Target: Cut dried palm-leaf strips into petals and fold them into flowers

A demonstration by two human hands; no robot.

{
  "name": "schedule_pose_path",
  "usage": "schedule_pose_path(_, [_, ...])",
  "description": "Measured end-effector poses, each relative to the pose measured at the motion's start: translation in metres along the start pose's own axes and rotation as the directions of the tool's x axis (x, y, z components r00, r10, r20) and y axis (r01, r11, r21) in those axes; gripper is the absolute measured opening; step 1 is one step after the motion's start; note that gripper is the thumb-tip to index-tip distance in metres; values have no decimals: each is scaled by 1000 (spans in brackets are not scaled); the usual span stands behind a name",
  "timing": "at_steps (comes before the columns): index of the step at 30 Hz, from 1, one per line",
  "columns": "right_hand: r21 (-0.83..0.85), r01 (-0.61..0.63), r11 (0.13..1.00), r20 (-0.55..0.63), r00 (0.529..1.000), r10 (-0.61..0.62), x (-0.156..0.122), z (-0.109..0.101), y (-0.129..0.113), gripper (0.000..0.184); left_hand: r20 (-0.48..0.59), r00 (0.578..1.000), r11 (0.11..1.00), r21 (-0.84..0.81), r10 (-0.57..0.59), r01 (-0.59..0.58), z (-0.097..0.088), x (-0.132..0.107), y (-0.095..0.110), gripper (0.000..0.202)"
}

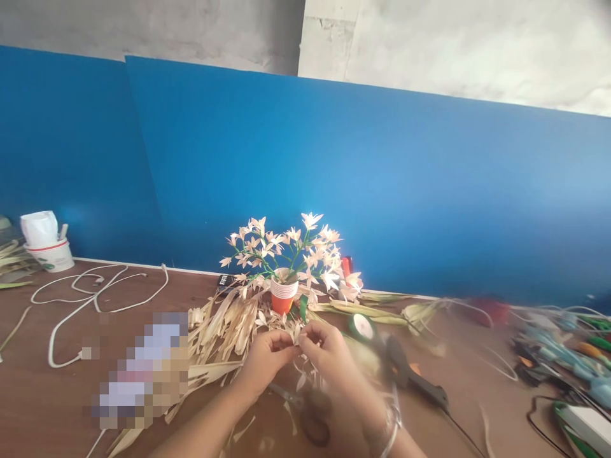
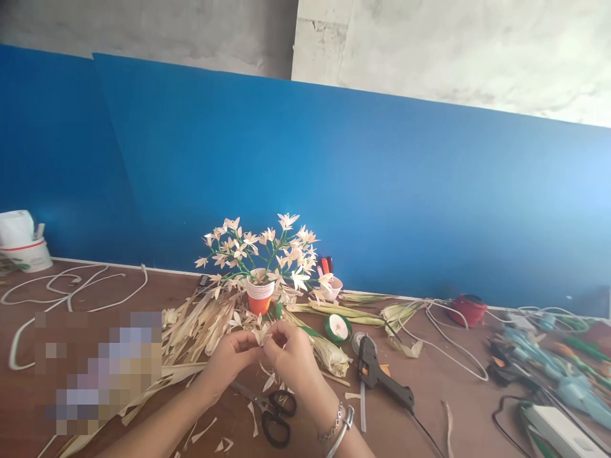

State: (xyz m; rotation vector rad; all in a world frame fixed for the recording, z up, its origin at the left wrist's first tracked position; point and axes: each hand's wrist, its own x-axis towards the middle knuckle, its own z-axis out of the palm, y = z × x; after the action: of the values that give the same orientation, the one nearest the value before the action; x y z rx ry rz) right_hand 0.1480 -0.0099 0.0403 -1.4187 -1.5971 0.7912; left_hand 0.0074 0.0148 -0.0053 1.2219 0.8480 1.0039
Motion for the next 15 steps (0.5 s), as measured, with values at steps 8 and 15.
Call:
schedule_pose_path(8, [51,1,999,50,999,-4,1,-1,2,12,61,998,999,-53,4,-1,-1,0,3,23])
schedule_pose_path(15, [52,-10,999,61,998,7,0,-2,0,13,11,999,999,-23,31,-30,-2,2,-1,26])
